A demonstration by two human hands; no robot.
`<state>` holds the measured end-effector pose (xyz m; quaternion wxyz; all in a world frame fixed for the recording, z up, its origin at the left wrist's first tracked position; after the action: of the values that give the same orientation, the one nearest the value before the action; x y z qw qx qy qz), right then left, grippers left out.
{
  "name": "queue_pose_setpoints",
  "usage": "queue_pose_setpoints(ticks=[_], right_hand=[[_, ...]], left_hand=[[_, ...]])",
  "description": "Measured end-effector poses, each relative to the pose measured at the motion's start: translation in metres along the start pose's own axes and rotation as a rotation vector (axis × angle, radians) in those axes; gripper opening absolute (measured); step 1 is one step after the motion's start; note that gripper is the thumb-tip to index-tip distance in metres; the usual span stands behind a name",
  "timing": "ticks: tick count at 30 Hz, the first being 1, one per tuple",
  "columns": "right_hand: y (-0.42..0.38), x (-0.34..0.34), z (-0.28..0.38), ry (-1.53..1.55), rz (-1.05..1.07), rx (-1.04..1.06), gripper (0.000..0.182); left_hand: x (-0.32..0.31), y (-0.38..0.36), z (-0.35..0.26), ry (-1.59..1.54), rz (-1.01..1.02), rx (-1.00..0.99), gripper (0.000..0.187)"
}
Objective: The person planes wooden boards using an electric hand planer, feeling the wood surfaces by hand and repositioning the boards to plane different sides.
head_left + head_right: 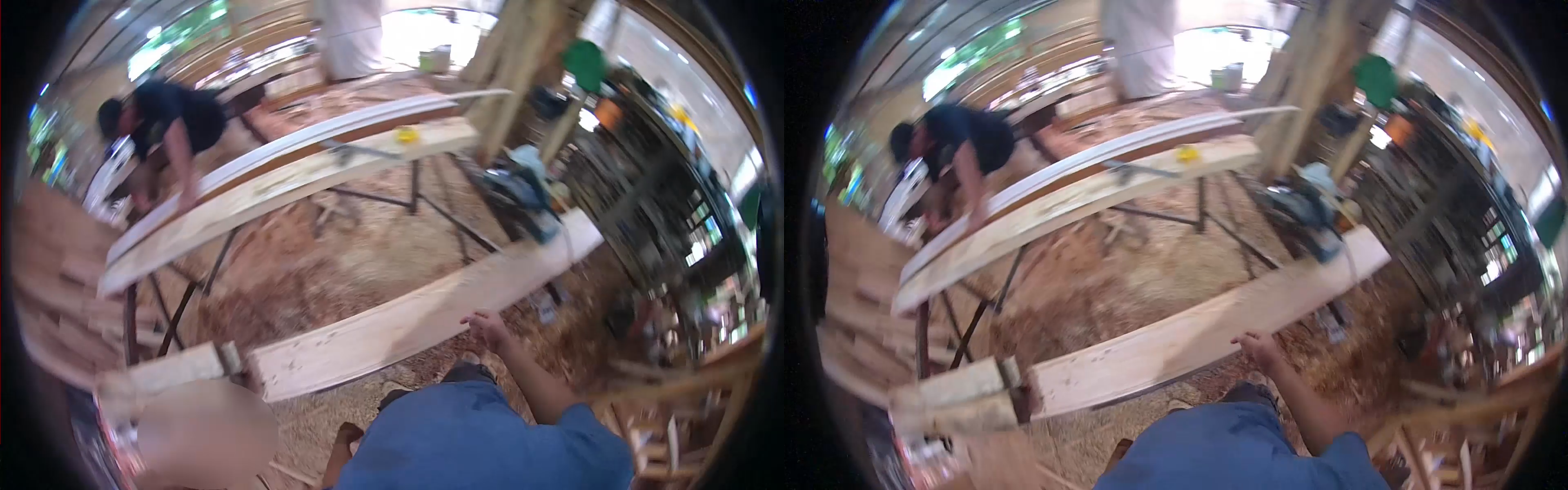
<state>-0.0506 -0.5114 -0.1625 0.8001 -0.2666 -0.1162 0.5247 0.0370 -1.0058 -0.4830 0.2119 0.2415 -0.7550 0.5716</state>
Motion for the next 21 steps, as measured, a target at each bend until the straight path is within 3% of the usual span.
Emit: queue_pose_setpoints(ticks=[2, 4, 5, 8, 10, 13, 15, 16, 18, 21], right_hand=[[-0.011, 0.056, -0.005, 0.113, -0.158, 0.06, 0.022], [-0.02, 0.112, -0.021, -0.411, -0.316, 0.144, 0.034], [-0.025, 0.14, -0.034, -0.819, -0.384, 0.104, 0.042], [-0.022, 0.236, -0.152, -1.086, -0.287, -0.055, 0.047], [-0.054, 0.313, -0.22, -0.952, -0.717, 0.181, 0.049], [-0.105, 0.428, -0.335, -0.942, -0.693, -0.306, 0.049], [-0.158, 0.499, -0.41, -0.917, -0.687, -0.501, 0.049], [-0.177, 0.523, -0.422, -0.848, -0.747, -0.523, 0.049], [-0.223, 0.539, -0.382, -0.484, -0.946, -0.491, 0.042], [-0.258, 0.563, -0.393, -0.245, -1.194, -0.557, 0.036]], left_hand=[[-0.02, 0.026, -0.05, 0.343, 0.193, -0.289, 0.041], [0.004, 0.046, -0.107, 0.281, 0.19, -0.498, 0.039], [0.03, 0.047, -0.143, 0.253, 0.187, -0.602, 0.039], [0.058, 0.047, -0.208, 0.186, 0.167, -0.417, 0.039], [0.069, 0.045, -0.258, 0.211, 0.164, -0.378, 0.04], [0.066, 0.063, -0.335, 0.341, 0.185, -0.399, 0.04], [0.05, 0.076, -0.396, 0.495, 0.231, -0.446, 0.041], [0.042, 0.082, -0.421, 0.554, 0.247, -0.47, 0.041], [0.028, 0.098, -0.486, 0.66, 0.275, -0.537, 0.042], [0.005, 0.101, -0.601, 0.79, 0.318, -0.668, 0.042]])
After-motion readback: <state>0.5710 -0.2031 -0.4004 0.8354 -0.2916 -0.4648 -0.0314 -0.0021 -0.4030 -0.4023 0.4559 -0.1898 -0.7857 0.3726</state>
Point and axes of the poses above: each hand's wrist, its own y-axis towards the middle knuckle, its own x-axis out of the back of the hand, z = x × y, the point moved 8 cm from there along y, towards the middle knuckle, and after that the axes turned 9 degrees about -z, right-handed, at the moved point
